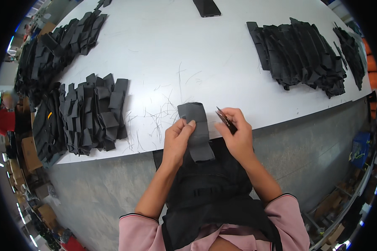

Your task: Trimming loose threads from fabric components and a backpack using specialized thread snips.

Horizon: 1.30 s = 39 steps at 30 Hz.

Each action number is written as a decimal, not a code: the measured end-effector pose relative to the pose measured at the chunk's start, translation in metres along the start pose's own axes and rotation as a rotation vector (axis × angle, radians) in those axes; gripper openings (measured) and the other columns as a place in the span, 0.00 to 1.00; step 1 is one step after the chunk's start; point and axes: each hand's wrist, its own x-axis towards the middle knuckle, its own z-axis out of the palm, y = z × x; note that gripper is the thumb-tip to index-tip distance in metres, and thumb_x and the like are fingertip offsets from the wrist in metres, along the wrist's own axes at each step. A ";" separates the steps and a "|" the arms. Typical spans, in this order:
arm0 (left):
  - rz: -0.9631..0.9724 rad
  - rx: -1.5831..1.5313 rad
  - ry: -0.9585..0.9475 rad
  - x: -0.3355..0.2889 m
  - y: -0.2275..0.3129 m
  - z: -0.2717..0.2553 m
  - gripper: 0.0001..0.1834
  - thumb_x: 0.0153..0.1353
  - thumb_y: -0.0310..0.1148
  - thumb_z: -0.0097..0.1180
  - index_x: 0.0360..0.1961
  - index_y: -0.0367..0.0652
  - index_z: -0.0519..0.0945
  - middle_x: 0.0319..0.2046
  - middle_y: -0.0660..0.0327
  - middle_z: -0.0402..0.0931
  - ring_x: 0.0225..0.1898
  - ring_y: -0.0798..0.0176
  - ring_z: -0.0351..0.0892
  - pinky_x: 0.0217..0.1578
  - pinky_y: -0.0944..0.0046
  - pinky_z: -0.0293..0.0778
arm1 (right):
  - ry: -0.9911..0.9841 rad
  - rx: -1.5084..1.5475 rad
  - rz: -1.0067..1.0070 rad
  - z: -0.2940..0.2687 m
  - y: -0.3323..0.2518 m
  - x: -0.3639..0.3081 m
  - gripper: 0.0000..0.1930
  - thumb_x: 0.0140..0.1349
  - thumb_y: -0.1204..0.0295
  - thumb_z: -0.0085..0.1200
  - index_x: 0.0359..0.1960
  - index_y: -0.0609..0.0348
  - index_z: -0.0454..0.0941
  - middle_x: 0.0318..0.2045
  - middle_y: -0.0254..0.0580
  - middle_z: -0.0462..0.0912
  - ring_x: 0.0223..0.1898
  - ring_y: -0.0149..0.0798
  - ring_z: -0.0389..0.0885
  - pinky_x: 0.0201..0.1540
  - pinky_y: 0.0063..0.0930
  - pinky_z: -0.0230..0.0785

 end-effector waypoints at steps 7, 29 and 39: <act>0.007 -0.086 0.064 0.001 0.009 0.002 0.17 0.63 0.34 0.53 0.17 0.47 0.67 0.16 0.77 0.61 0.20 0.82 0.53 0.20 0.75 0.50 | -0.079 -0.242 -0.172 -0.022 -0.004 -0.026 0.13 0.50 0.75 0.62 0.39 0.57 0.76 0.25 0.39 0.79 0.24 0.32 0.79 0.25 0.22 0.69; 0.107 0.092 0.038 -0.003 0.010 -0.001 0.17 0.62 0.35 0.55 0.17 0.44 0.68 0.15 0.77 0.59 0.20 0.82 0.51 0.20 0.75 0.48 | -0.133 -0.484 -0.475 -0.017 -0.015 -0.016 0.11 0.48 0.72 0.61 0.34 0.55 0.77 0.22 0.35 0.76 0.20 0.39 0.73 0.22 0.28 0.62; 0.120 0.140 0.024 -0.002 0.006 -0.007 0.18 0.61 0.35 0.56 0.16 0.44 0.67 0.14 0.77 0.58 0.19 0.82 0.51 0.19 0.74 0.47 | -0.265 -0.632 -0.604 -0.020 -0.025 -0.009 0.13 0.47 0.71 0.62 0.35 0.57 0.75 0.22 0.35 0.75 0.21 0.37 0.73 0.24 0.28 0.61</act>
